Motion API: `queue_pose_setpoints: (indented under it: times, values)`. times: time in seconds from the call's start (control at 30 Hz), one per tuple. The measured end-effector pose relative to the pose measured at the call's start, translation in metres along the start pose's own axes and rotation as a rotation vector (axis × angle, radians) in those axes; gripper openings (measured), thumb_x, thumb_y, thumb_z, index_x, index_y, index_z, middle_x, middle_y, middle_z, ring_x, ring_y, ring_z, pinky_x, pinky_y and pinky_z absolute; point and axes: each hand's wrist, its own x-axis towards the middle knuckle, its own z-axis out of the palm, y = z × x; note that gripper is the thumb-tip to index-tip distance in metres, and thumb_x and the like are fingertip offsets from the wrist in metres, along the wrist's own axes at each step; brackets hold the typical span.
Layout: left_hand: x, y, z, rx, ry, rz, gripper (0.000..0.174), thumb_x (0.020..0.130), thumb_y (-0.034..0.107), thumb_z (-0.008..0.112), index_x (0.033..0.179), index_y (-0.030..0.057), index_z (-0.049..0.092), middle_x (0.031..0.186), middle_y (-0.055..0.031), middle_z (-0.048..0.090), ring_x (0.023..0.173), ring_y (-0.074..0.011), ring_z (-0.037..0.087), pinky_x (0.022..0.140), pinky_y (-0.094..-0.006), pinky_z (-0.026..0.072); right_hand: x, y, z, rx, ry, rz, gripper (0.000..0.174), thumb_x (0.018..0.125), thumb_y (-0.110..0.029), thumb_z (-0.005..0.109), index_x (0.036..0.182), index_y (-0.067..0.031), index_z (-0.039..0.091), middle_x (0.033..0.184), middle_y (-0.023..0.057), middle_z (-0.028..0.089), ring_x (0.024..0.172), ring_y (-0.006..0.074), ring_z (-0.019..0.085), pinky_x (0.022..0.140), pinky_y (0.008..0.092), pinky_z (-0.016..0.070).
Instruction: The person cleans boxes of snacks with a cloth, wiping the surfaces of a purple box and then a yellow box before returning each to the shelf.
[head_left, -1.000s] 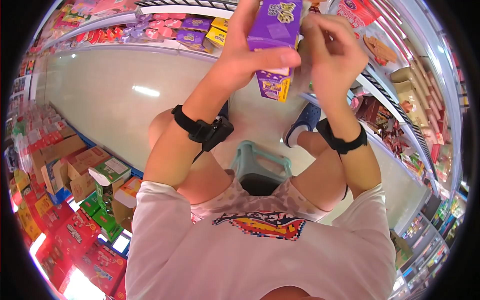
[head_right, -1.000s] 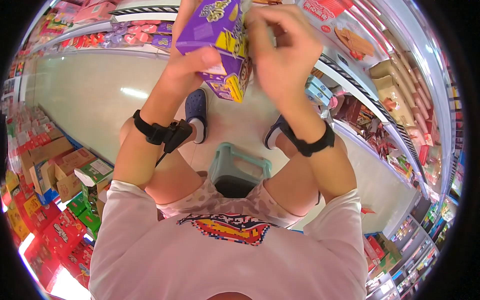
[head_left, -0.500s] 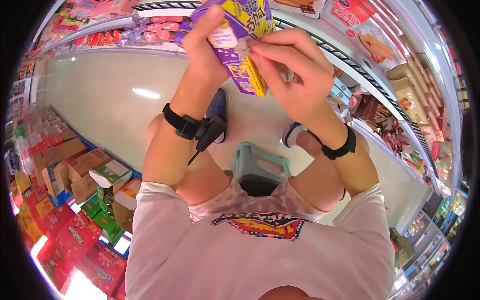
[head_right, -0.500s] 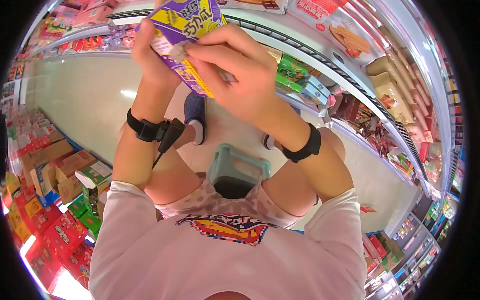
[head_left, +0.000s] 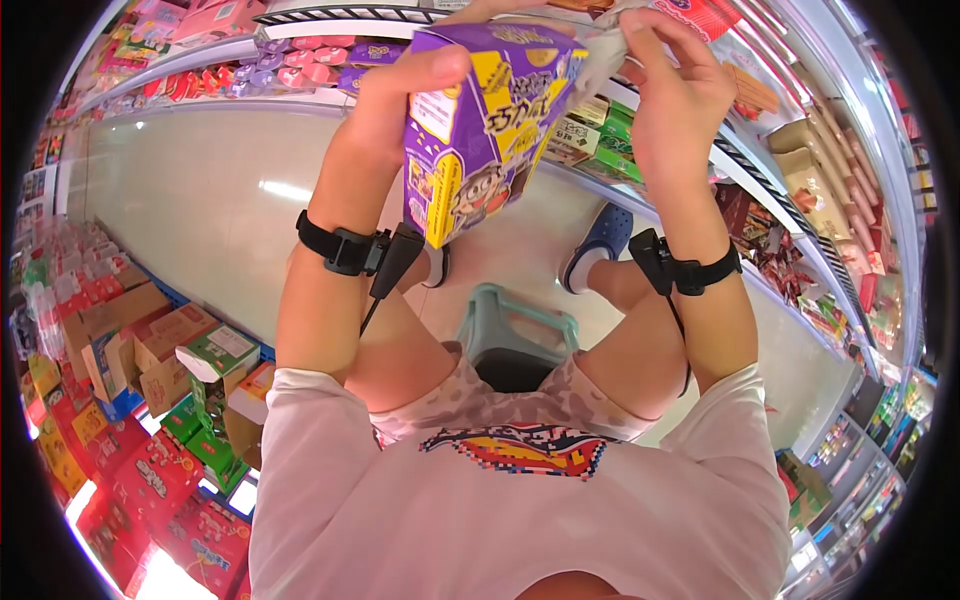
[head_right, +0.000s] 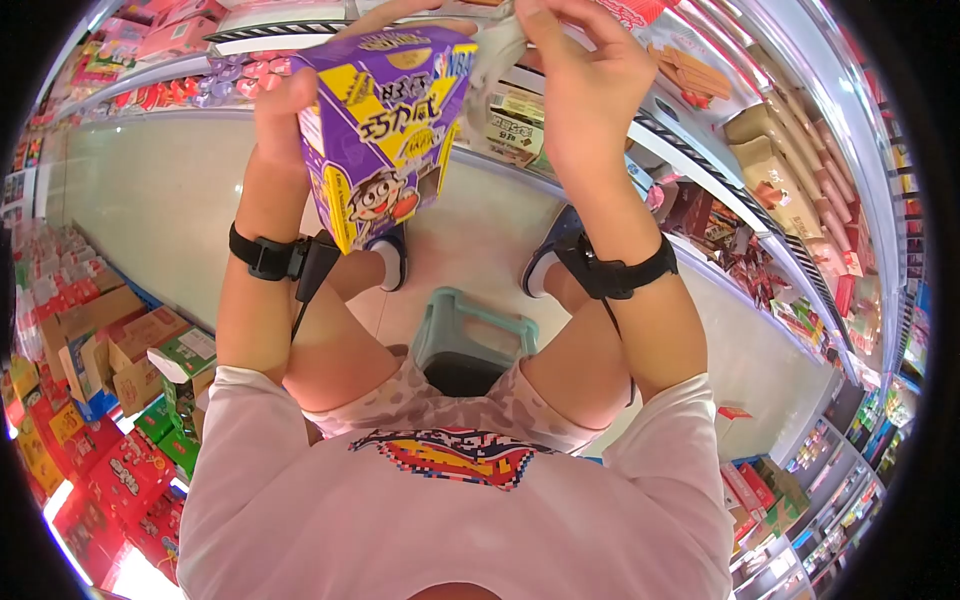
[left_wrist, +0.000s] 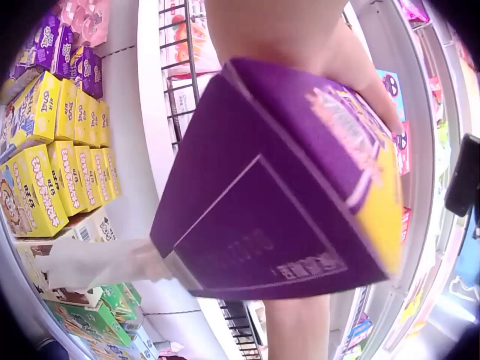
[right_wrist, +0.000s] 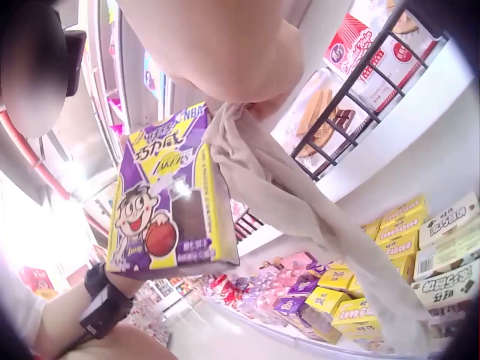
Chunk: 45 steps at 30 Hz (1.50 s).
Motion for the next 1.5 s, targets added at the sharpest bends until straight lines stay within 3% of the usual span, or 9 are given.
queue_pose_setpoints:
  times: [0.27, 0.43, 0.53, 0.73, 0.83, 0.93, 1.23, 1.4, 1.5]
  values:
    - [0.002, -0.010, -0.018, 0.259, -0.254, -0.090, 0.122, 0.063, 0.072, 0.079, 0.147, -0.0090, 0.042, 0.131, -0.0205, 0.062, 0.115, -0.0277, 0.067, 0.098, -0.0377, 0.0555, 0.004, -0.008, 0.002, 0.296, 0.080, -0.139, 0.024, 0.096, 0.000, 0.064, 0.120, -0.0043, 0.068, 0.109, 0.0051, 0.071, 0.098, 0.0125, 0.068, 0.074, 0.0251, 0.0545]
    - [0.005, -0.007, -0.027, 0.081, -0.256, 0.043, 0.110, 0.071, 0.064, 0.076, 0.146, -0.0100, 0.043, 0.132, -0.0223, 0.062, 0.112, -0.0299, 0.068, 0.097, -0.0407, 0.0562, 0.007, -0.020, -0.008, -0.591, -0.392, -0.638, 0.041, 0.102, -0.007, 0.060, 0.142, 0.0001, 0.058, 0.122, 0.0065, 0.068, 0.104, 0.0106, 0.062, 0.081, 0.0227, 0.0499]
    - [0.005, -0.003, -0.027, -0.105, -0.258, -0.018, 0.116, 0.059, 0.045, 0.088, 0.147, -0.0126, 0.039, 0.131, -0.0257, 0.060, 0.115, -0.0345, 0.066, 0.098, -0.0451, 0.0566, -0.012, -0.009, 0.013, -0.029, -0.511, -0.159, 0.039, 0.107, -0.014, 0.059, 0.142, 0.0019, 0.058, 0.120, 0.0049, 0.068, 0.100, 0.0078, 0.060, 0.082, 0.0220, 0.0493]
    - [0.005, 0.002, -0.012, -0.309, -0.394, 0.022, 0.115, 0.065, 0.057, 0.084, 0.148, -0.0105, 0.042, 0.137, -0.0260, 0.059, 0.118, -0.0321, 0.065, 0.100, -0.0429, 0.0552, -0.010, -0.011, 0.008, -0.179, -0.336, -0.070, 0.028, 0.108, -0.017, 0.059, 0.126, 0.0036, 0.066, 0.104, 0.0001, 0.069, 0.083, 0.0039, 0.058, 0.069, 0.0207, 0.0463]
    - [0.003, 0.007, -0.007, 0.191, -0.127, 0.175, 0.112, 0.082, 0.080, 0.056, 0.149, -0.0085, 0.043, 0.144, -0.0224, 0.057, 0.119, -0.0284, 0.064, 0.101, -0.0387, 0.0534, 0.001, -0.001, -0.002, -0.174, -0.157, -0.259, 0.021, 0.107, -0.014, 0.061, 0.117, 0.0033, 0.067, 0.099, -0.0002, 0.068, 0.081, 0.0038, 0.058, 0.068, 0.0213, 0.0462]
    - [0.007, 0.004, -0.007, 0.151, 0.095, 0.249, 0.096, 0.090, 0.069, 0.055, 0.150, -0.0049, 0.044, 0.142, -0.0210, 0.058, 0.118, -0.0273, 0.063, 0.099, -0.0386, 0.0537, -0.013, -0.007, 0.027, -0.046, 0.028, -0.441, 0.011, 0.101, -0.005, 0.067, 0.108, 0.0038, 0.067, 0.092, 0.0017, 0.066, 0.082, 0.0063, 0.058, 0.071, 0.0236, 0.0478]
    - [0.013, -0.022, -0.034, 0.175, 0.215, 0.337, 0.089, 0.089, 0.060, 0.061, 0.147, -0.0055, 0.046, 0.133, -0.0185, 0.061, 0.112, -0.0279, 0.065, 0.099, -0.0385, 0.0531, -0.053, -0.008, 0.039, -0.433, -0.516, -0.796, 0.021, 0.093, -0.007, 0.077, 0.111, 0.0016, 0.069, 0.094, 0.0092, 0.075, 0.081, 0.0068, 0.067, 0.068, 0.0250, 0.0558]
    - [0.012, -0.031, -0.050, 0.081, 0.346, 0.395, 0.066, 0.102, 0.048, 0.046, 0.140, -0.0046, 0.054, 0.132, -0.0182, 0.064, 0.109, -0.0295, 0.068, 0.093, -0.0414, 0.0552, -0.042, 0.002, 0.042, -0.301, -0.188, -0.221, 0.016, 0.093, -0.008, 0.075, 0.105, -0.0018, 0.067, 0.084, 0.0104, 0.074, 0.066, 0.0137, 0.070, 0.059, 0.0298, 0.0551]
    - [0.017, -0.027, -0.046, 0.022, 0.331, 0.411, 0.070, 0.099, 0.052, 0.050, 0.141, -0.0038, 0.053, 0.132, -0.0184, 0.064, 0.116, -0.0292, 0.065, 0.099, -0.0430, 0.0522, -0.062, 0.001, 0.057, -0.343, -0.266, -0.607, 0.015, 0.093, -0.010, 0.076, 0.100, -0.0028, 0.066, 0.082, 0.0110, 0.073, 0.064, 0.0160, 0.069, 0.058, 0.0320, 0.0548]
